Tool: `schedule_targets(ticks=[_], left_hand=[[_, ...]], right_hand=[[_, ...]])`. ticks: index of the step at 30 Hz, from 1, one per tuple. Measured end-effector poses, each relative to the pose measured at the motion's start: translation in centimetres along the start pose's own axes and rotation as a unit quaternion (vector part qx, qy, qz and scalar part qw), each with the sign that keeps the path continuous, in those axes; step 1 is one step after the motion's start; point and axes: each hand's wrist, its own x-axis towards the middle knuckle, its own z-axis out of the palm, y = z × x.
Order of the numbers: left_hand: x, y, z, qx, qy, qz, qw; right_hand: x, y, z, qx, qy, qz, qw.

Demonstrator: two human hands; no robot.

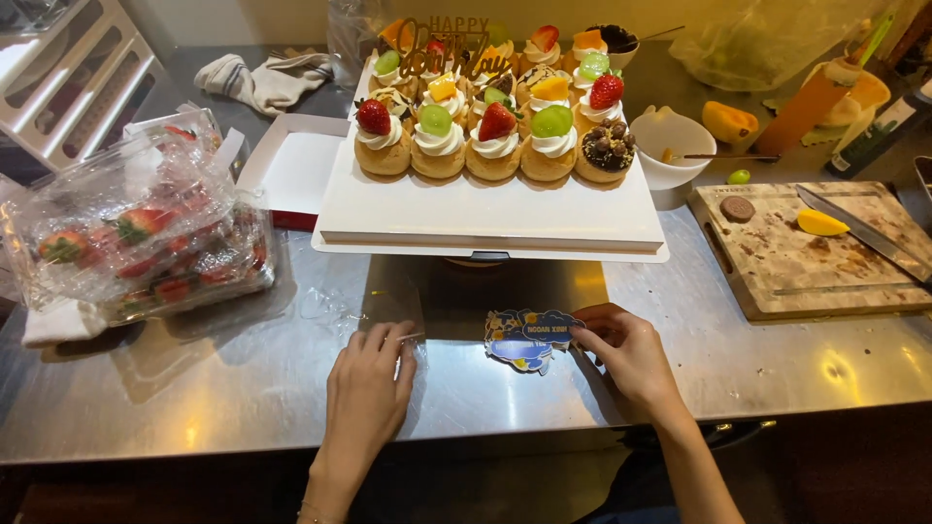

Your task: The person is decorating a set of cupcakes by peeling the backings off various small toppers and carefully placing them into the frosting.

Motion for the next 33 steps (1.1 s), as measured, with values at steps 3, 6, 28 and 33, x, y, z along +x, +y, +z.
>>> schedule_targets(ticks=[3, 6, 28, 33], left_hand=[[0.2, 0.9, 0.0, 0.036, -0.003, 0.031, 0.999], [0.7, 0.6, 0.5, 0.164, 0.044, 0.119, 0.978], [-1.3, -4.6, -2.1, -0.024, -0.077, 0.077, 0.994], [-2.2, -4.1, -1.8, -0.053, -0.023, 0.073, 0.996]], right_hand=[[-0.2, 0.9, 1.4, -0.097, 0.044, -0.050, 0.993], [-1.9, 0.4, 4.4, -0.139, 0.057, -0.132, 0.980], [-4.4, 2.0, 5.1, -0.475, -0.056, -0.349, 0.805], [-3.1, 4.4, -4.3, -0.538, 0.010, -0.166, 0.826]])
